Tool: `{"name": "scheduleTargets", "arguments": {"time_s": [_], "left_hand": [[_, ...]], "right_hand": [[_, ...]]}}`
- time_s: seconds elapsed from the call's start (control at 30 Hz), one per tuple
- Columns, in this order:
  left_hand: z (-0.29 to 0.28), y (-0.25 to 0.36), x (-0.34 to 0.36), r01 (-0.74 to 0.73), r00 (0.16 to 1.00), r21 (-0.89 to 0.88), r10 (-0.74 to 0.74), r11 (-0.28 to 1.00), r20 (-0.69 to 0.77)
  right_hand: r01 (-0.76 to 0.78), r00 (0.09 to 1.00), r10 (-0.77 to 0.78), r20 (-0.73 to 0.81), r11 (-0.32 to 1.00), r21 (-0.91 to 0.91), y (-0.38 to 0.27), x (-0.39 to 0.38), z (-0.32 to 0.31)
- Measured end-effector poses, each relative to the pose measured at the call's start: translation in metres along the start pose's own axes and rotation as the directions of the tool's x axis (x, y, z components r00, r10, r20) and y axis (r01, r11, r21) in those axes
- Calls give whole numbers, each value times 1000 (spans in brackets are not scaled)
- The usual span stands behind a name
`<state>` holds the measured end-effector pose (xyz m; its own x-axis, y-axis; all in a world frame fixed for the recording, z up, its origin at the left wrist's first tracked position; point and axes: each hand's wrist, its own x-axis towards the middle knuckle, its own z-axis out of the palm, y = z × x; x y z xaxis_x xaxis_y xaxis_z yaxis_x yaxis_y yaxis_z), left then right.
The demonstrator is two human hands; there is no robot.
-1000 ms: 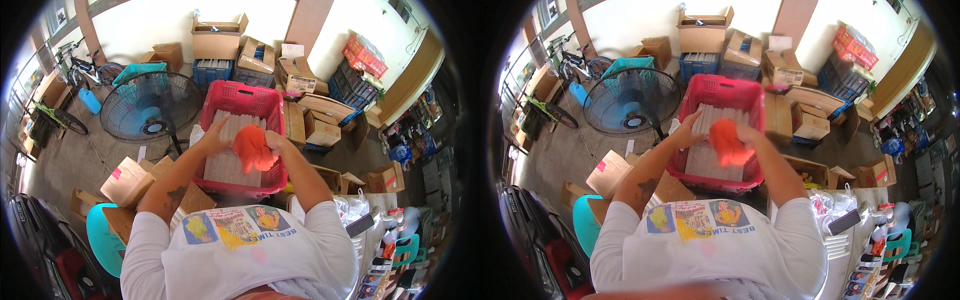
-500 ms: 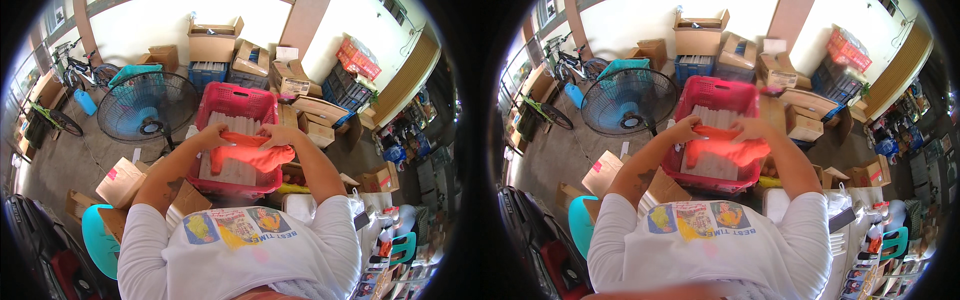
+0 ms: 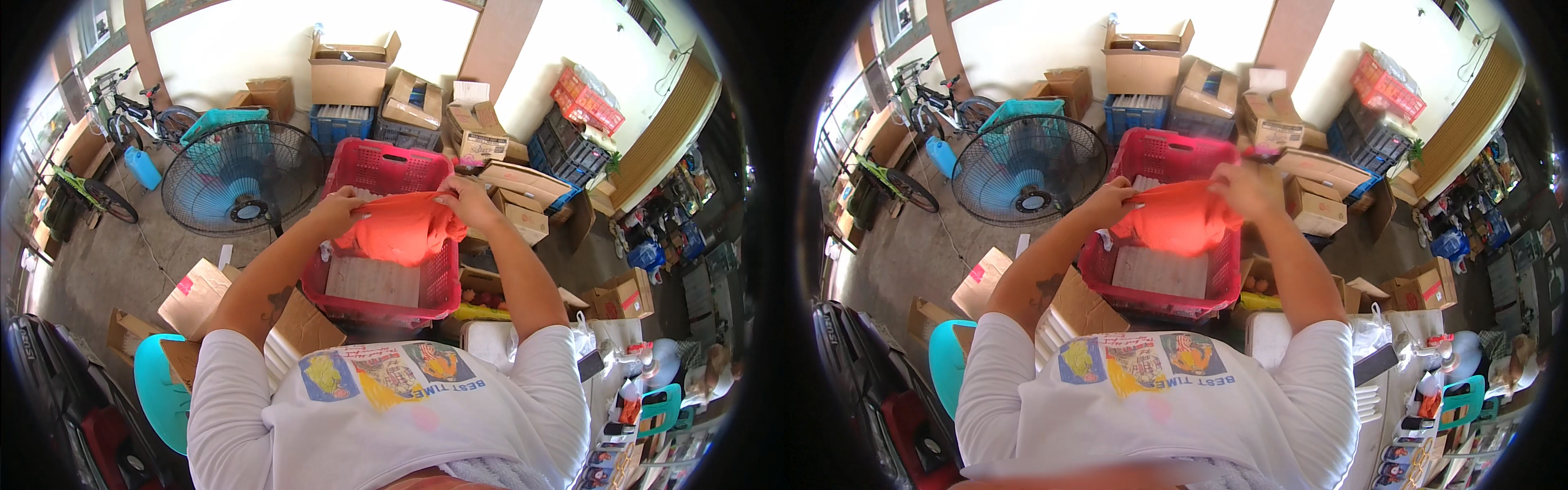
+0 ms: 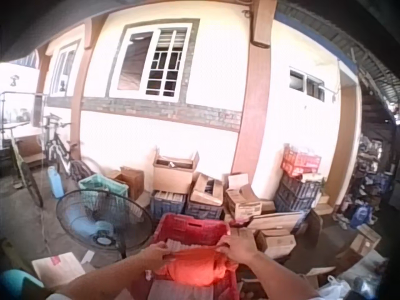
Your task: The person wipes white cylindrical plastic rollers with a red cloth, handling them one at a time. The person repeatedly picks up each roller from a pink basket, wipes it, and places it into a cardboard box.
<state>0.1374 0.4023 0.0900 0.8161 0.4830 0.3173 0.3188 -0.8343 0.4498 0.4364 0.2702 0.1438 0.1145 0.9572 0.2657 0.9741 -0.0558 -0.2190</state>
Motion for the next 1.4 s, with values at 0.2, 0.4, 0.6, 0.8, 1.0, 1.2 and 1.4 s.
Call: {"name": "scheduleTargets", "arguments": {"time_s": [0.2,0.4,0.6,0.8,1.0,1.2,1.4], "left_hand": [[-9,-11,20,67,998,-155,-69,986,-6],[-31,1,47,193,970,-414,-110,890,216],[-1,28,108,2,927,-375,-143,927,-347],[117,-87,76,302,889,-542,-437,784,-137],[216,-138,51,638,589,173,-620,750,518],[237,-111,56,735,430,299,-760,608,489],[294,-138,76,642,671,83,-611,762,420]], "right_hand": [[-22,993,35,110,992,-121,-2,-14,16],[-175,961,-6,277,760,626,16,-24,1],[-30,993,57,101,-711,703,-31,-30,47],[-41,939,241,247,-633,773,-9,-50,151],[-20,930,275,243,-622,782,36,-56,164],[-36,922,280,269,-628,777,34,-61,176],[-30,923,280,263,-630,776,36,-61,187]]}}
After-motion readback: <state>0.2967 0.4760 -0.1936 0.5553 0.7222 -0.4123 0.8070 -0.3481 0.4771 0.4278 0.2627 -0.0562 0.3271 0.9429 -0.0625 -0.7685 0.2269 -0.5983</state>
